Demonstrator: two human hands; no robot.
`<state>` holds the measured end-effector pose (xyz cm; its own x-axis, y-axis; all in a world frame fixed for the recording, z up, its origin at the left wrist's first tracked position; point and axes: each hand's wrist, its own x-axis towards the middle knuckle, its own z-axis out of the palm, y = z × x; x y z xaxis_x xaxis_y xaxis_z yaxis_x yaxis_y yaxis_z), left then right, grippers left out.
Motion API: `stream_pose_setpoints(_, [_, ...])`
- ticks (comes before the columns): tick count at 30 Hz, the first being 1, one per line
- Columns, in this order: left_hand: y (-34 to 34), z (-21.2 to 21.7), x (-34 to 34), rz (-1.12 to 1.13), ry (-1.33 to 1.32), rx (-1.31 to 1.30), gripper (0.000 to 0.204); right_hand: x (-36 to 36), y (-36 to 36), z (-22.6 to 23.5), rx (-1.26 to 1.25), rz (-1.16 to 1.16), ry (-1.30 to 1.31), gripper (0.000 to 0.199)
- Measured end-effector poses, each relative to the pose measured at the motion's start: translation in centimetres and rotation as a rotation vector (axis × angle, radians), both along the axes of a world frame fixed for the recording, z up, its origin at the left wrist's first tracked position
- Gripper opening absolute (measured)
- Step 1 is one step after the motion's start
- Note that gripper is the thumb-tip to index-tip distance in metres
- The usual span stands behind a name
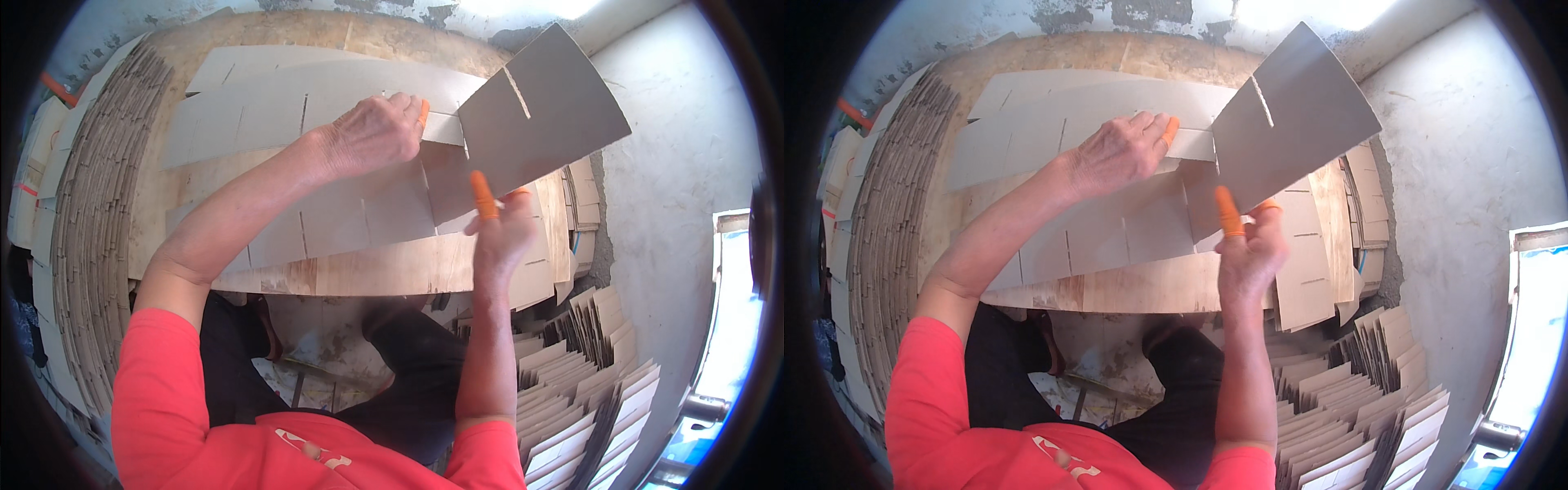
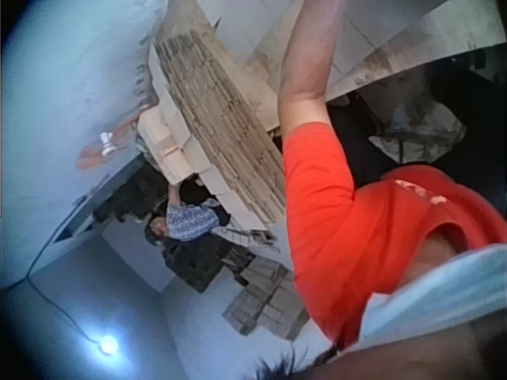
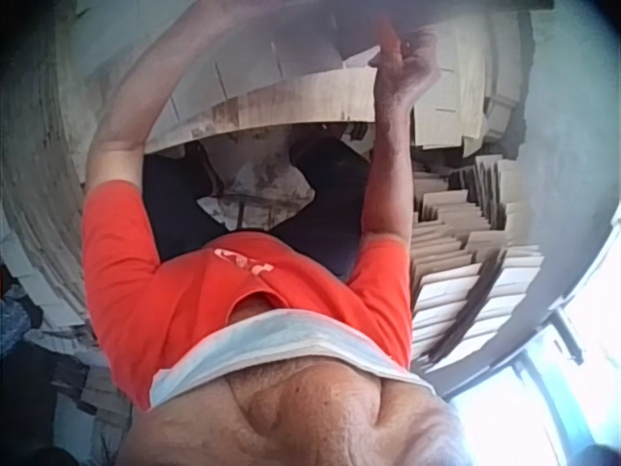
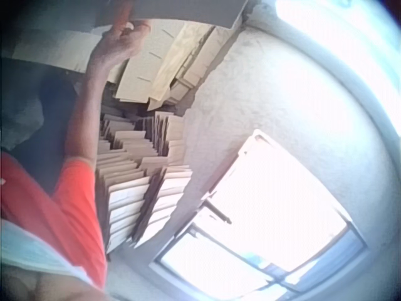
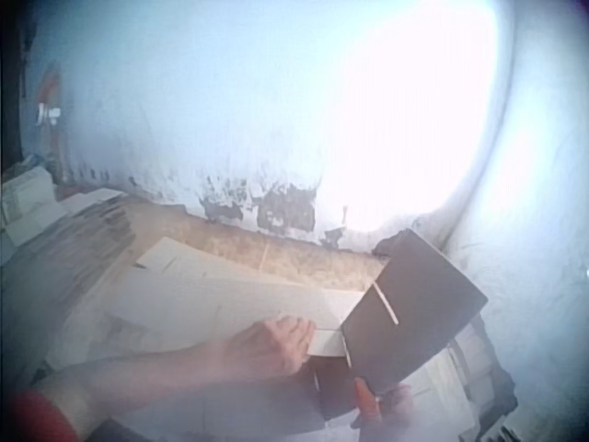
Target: The person sits on the floor and repeatedly folds pre-scored cardboard sheets into multi-compartment dividers. They pick up flat sheets, fold along scored lines to form a grid of compartments, and place the finished dividers into a growing stack. The process is continuous and repetitive.
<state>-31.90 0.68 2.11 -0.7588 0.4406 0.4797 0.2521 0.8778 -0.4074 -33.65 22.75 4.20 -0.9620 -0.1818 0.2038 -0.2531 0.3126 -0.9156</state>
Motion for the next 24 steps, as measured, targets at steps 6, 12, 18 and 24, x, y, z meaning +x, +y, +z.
stream_pose_setpoints(6, [1.4, 0.6, 0.1, -0.047, -0.060, 0.035, 0.034, 0.4, 0.6, 1.8, -0.047, -0.034, 0.114, 0.009])
stream_pose_setpoints(12, [3.8, 1.0, 2.0, -0.055, -0.014, -0.026, 0.019, 0.0, 1.3, 1.5, -0.106, -0.101, 0.041, 0.009])
stream_pose_setpoints(18, [3.3, 0.2, 2.8, -0.017, 0.037, 0.025, 0.021, 0.5, 1.0, 1.8, -0.159, -0.041, 0.020, 0.008])
stream_pose_setpoints(24, [3.8, 0.3, 2.4, -0.085, 0.097, -0.001, 0.019, -0.1, 1.3, 1.3, -0.183, -0.088, 0.009, 0.008])
